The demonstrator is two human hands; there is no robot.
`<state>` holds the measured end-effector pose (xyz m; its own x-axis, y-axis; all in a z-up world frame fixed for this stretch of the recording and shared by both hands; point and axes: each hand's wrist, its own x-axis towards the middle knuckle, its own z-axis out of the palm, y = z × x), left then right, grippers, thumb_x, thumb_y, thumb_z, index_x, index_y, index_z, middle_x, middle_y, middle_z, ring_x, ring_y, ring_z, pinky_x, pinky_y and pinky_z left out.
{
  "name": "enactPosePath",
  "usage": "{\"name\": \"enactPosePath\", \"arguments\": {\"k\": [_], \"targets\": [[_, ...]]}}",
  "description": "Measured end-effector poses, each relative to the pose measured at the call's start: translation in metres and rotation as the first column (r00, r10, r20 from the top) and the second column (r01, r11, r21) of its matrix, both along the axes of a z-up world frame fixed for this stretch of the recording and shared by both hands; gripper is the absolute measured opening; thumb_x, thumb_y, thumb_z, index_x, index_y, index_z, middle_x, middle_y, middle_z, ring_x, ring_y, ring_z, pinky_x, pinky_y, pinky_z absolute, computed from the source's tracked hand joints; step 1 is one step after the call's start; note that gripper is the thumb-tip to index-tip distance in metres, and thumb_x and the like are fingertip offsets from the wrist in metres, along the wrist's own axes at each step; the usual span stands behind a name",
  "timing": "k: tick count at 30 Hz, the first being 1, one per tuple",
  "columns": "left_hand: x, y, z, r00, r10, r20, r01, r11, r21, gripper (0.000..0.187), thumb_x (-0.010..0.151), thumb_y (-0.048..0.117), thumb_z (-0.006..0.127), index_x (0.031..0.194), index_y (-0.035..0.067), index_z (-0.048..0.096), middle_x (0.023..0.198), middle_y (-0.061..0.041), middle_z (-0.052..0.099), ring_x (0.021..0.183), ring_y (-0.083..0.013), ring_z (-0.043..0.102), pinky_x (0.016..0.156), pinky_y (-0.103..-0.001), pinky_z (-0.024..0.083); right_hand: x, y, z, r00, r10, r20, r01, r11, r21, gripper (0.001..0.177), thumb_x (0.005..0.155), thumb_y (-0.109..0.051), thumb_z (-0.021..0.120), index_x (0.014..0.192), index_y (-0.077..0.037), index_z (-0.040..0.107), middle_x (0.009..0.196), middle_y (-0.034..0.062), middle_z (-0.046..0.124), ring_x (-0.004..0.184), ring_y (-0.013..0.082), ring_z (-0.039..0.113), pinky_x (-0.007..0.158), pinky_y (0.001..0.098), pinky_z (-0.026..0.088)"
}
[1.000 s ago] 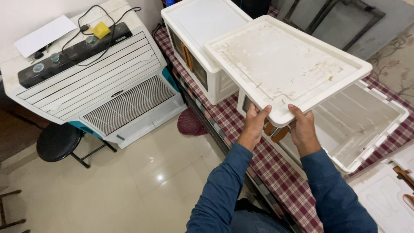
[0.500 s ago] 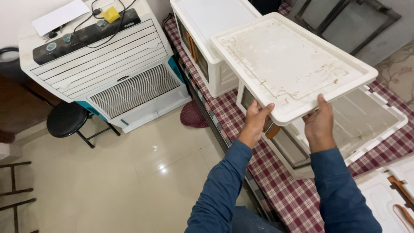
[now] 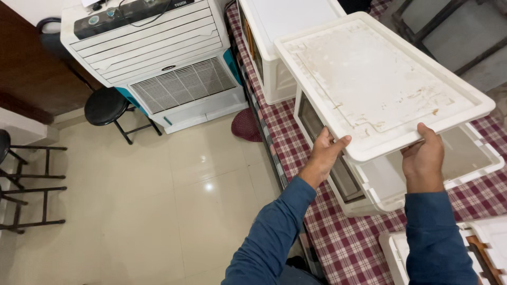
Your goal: The person assembles two white plastic coolers on a checkered tablecloth. They unfold the side panels, insert the base trays, and secure the lids on each cooler.
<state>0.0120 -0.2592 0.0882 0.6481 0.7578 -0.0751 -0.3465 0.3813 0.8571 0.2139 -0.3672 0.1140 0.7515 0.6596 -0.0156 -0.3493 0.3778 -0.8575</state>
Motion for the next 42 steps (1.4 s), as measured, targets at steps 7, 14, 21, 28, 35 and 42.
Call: {"name": "enactPosePath", "arguments": {"k": [7, 14, 21, 28, 35, 42], "targets": [[-0.001, -0.03, 0.0, 1.0, -0.018, -0.026, 0.018, 1.0, -0.004, 0.065, 0.094, 0.019, 0.071, 0.149, -0.002, 0.042, 0.136, -0.023, 0.057, 0.132, -0.031, 0.054, 0.114, -0.043, 0.044, 0.0, -0.03, -0.002, 1.0, -0.008, 0.015, 0.008, 1.0, 0.017, 0.047, 0.103, -0.012, 0.054, 0.148, -0.001, 0.047, 0.144, 0.0121, 0.061, 0.13, 0.0247, 0.063, 0.105, 0.0393, 0.053], [0.009, -0.05, -0.002, 0.998, -0.029, -0.065, 0.032, 0.998, 0.054, 0.066, 0.094, 0.017, 0.069, 0.151, -0.003, 0.042, 0.138, -0.025, 0.057, 0.134, -0.0321, 0.053, 0.115, -0.042, 0.044, 0.007, -0.058, -0.003, 0.999, -0.046, 0.001, 0.046, 0.999, -0.007, 0.046, 0.106, -0.012, 0.054, 0.15, 0.003, 0.047, 0.145, 0.0141, 0.062, 0.129, 0.025, 0.065, 0.103, 0.0389, 0.052], [0.008, -0.076, -0.008, 0.998, -0.059, 0.0, 0.059, 0.998, -0.03, 0.066, 0.095, 0.016, 0.068, 0.151, -0.003, 0.039, 0.141, -0.024, 0.055, 0.133, -0.0324, 0.054, 0.113, -0.043, 0.047, 0.005, -0.082, -0.003, 0.996, -0.08, 0.043, 0.082, 0.996, -0.037, 0.049, 0.104, -0.009, 0.054, 0.15, 0.002, 0.042, 0.147, 0.0151, 0.057, 0.132, 0.0259, 0.061, 0.108, 0.0415, 0.051], [0.006, -0.083, -0.005, 0.991, -0.116, -0.062, 0.113, 0.993, -0.045, 0.061, 0.097, 0.016, 0.068, 0.147, -0.007, 0.042, 0.139, -0.026, 0.056, 0.131, -0.0337, 0.056, 0.112, -0.041, 0.047, 0.006, -0.097, -0.013, 0.993, -0.112, 0.028, 0.113, 0.993, -0.038, 0.048, 0.106, -0.008, 0.053, 0.151, 0.004, 0.043, 0.15, 0.0162, 0.057, 0.136, 0.0275, 0.061, 0.113, 0.0434, 0.051], [-0.001, -0.094, 0.004, 0.981, -0.13, -0.141, 0.133, 0.991, 0.009, 0.06, 0.097, 0.016, 0.067, 0.147, -0.007, 0.043, 0.136, -0.026, 0.057, 0.127, -0.0332, 0.059, 0.108, -0.038, 0.051, 0.021, -0.11, -0.034, 0.99, -0.128, 0.065, 0.135, 0.984, -0.113, 0.046, 0.107, -0.009, 0.055, 0.151, 0.005, 0.047, 0.146, 0.0162, 0.061, 0.127, 0.0254, 0.064, 0.098, 0.0371, 0.052], [-0.006, -0.118, 0.006, 0.914, -0.037, -0.403, 0.096, 0.988, 0.125, 0.057, 0.096, 0.023, 0.068, 0.141, -0.007, 0.052, 0.113, -0.019, 0.062, 0.098, -0.0261, 0.069, 0.08, -0.034, 0.061, 0.009, -0.124, -0.02, 0.972, -0.202, 0.12, 0.231, 0.909, -0.346, 0.04, 0.104, -0.01, 0.058, 0.14, 0.006, 0.052, 0.131, 0.0138, 0.065, 0.115, 0.0218, 0.066, 0.091, 0.0353, 0.055]]}}
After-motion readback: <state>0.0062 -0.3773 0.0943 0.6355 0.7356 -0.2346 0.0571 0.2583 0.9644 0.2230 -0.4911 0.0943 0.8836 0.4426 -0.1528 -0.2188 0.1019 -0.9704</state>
